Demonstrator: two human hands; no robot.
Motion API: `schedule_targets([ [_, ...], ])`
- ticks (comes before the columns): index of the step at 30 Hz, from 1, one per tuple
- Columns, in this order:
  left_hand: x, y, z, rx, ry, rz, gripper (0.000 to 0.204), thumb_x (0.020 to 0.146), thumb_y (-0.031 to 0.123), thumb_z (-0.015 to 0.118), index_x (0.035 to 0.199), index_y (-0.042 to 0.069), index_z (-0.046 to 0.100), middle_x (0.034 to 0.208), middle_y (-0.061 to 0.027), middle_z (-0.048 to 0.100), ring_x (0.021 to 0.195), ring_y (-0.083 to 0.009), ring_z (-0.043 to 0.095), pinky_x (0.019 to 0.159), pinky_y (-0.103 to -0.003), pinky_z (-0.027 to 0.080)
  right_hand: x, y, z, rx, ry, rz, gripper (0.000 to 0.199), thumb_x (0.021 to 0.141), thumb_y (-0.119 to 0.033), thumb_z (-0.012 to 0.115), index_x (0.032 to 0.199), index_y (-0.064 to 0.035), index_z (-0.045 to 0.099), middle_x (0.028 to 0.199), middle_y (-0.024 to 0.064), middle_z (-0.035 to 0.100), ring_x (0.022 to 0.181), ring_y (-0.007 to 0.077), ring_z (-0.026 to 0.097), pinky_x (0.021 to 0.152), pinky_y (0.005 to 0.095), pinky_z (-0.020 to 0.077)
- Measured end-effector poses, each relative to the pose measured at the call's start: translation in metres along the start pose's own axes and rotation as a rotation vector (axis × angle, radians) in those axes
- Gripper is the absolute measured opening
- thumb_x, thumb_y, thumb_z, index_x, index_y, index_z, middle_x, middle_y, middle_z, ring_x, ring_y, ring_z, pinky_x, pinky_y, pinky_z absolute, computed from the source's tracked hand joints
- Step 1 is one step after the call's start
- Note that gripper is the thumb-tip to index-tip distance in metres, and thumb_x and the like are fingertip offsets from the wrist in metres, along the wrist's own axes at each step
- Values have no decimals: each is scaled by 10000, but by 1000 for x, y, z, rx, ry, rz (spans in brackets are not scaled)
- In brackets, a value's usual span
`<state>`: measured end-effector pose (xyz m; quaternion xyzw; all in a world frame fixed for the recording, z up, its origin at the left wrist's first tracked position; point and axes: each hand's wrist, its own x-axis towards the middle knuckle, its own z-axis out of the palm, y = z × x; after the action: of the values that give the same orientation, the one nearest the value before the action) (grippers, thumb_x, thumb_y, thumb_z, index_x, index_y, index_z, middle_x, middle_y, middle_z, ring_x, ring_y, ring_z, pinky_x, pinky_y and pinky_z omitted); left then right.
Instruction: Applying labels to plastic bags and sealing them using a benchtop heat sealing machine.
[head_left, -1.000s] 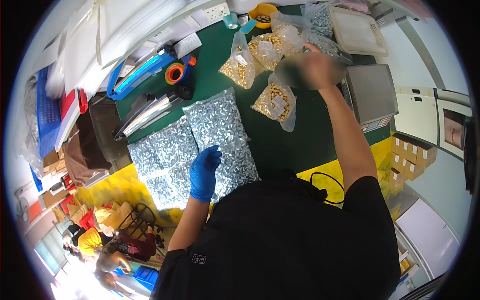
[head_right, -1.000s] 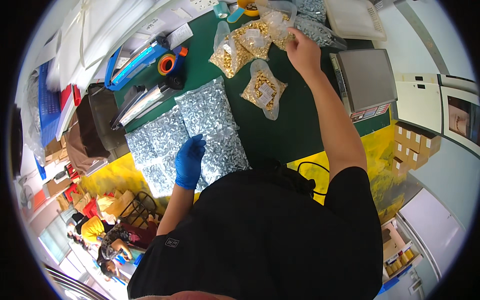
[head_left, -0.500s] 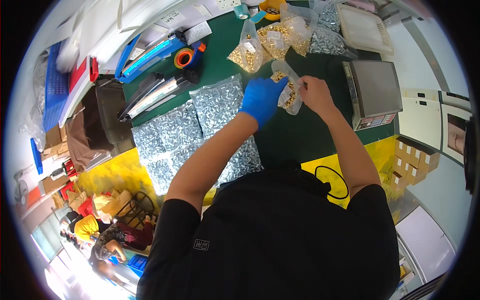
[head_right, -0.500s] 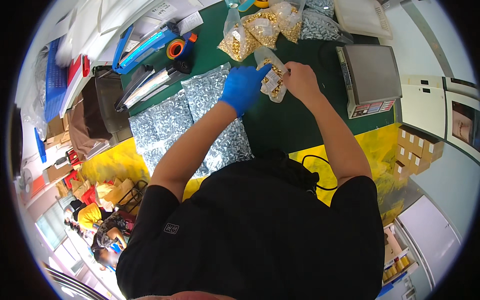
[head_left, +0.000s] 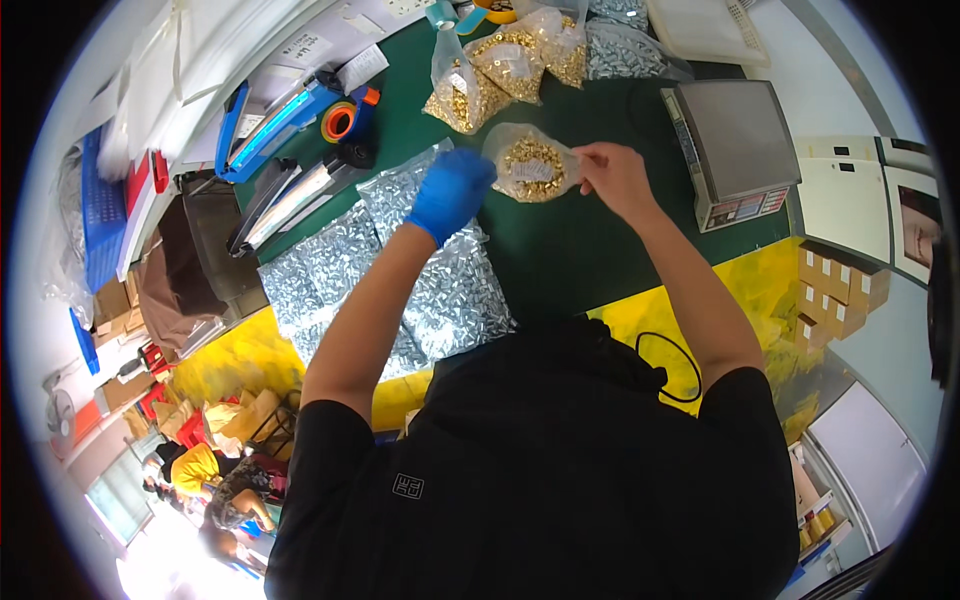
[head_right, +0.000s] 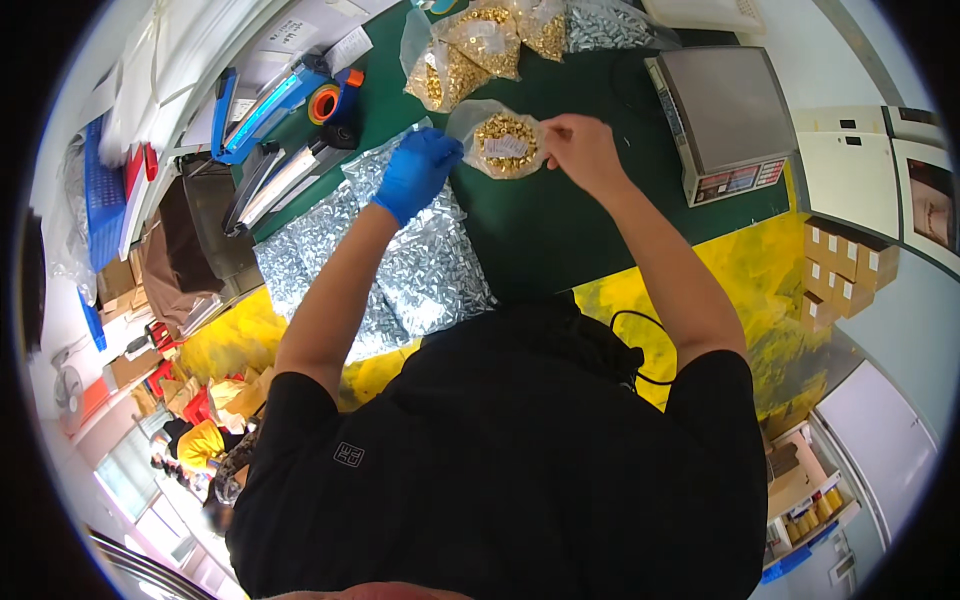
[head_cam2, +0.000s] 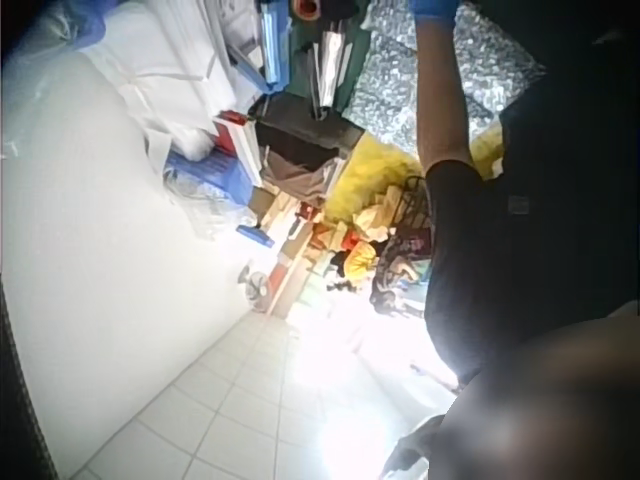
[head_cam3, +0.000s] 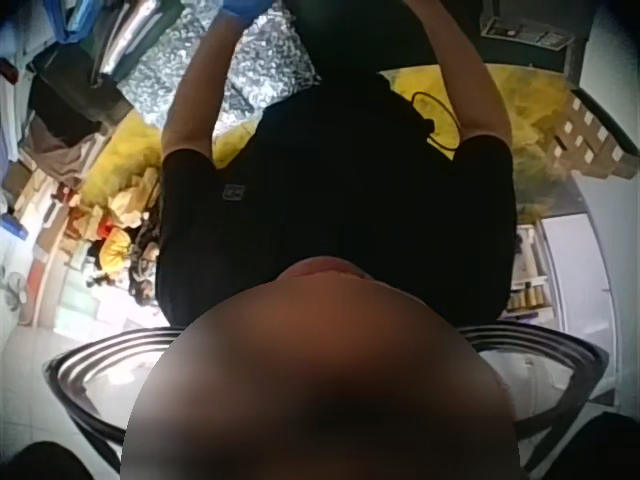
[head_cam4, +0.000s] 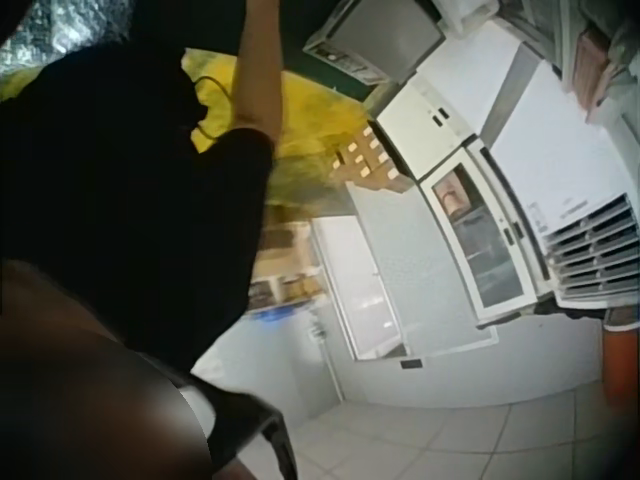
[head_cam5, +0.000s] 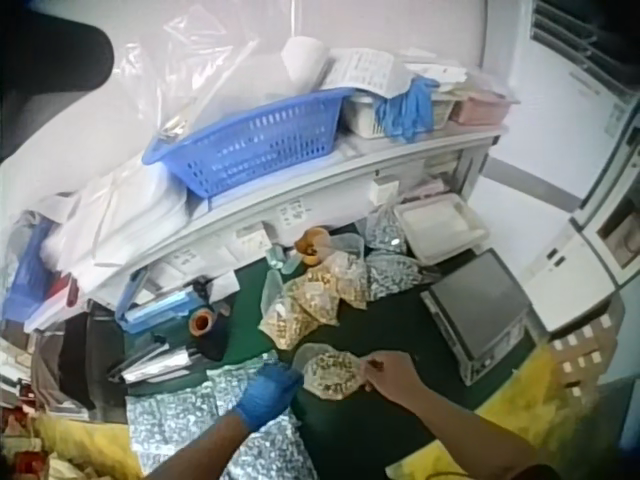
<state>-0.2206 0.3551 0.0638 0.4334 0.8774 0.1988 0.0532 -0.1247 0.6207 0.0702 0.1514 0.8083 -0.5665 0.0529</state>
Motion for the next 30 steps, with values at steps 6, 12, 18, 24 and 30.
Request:
schedule_targets([
  [6, -17, 26, 31, -489, 279, -337, 628, 810, 40, 720, 1402, 130, 531, 1171, -138, 626, 1067, -306, 610, 957, -408, 487, -3, 53, -13, 153, -68, -150, 274, 926, -61, 617, 1193, -36, 672, 954, 87, 692, 857, 111, 671, 735, 262, 527],
  [12, 6, 10, 82, -369, 253, -237, 508, 803, 117, 745, 1291, 79, 611, 1315, -155, 593, 1148, -343, 572, 997, -431, 459, 21, 53, 12, -275, 79, -694, 282, 886, -53, 684, 1167, -79, 688, 1123, 67, 677, 1047, 238, 644, 865, 319, 531],
  [18, -14, -14, 103, -748, 379, -484, 192, 886, 132, 713, 1049, 35, 737, 1069, -75, 706, 999, -201, 620, 912, -329, 482, 39, 91, 10, -62, 93, -496, 162, 919, -106, 683, 1065, -35, 689, 1092, 69, 691, 1053, 191, 640, 884, 292, 509],
  [24, -18, -5, 107, -1298, 382, -909, 181, 930, 152, 697, 1054, 25, 730, 1003, -21, 702, 920, -103, 608, 856, -266, 478, 40, 117, 0, 331, -52, 43, 190, 957, -152, 667, 1080, -10, 689, 1056, 37, 693, 1011, 139, 626, 917, 267, 474],
  [30, -7, -7, 100, -1312, 363, -910, 202, 927, 173, 705, 1068, 31, 738, 1005, -33, 718, 905, -118, 637, 858, -264, 489, 53, 95, 7, 555, -145, -61, 304, 986, -243, 634, 1125, 19, 701, 1116, 50, 700, 1027, 119, 614, 968, 286, 444],
])
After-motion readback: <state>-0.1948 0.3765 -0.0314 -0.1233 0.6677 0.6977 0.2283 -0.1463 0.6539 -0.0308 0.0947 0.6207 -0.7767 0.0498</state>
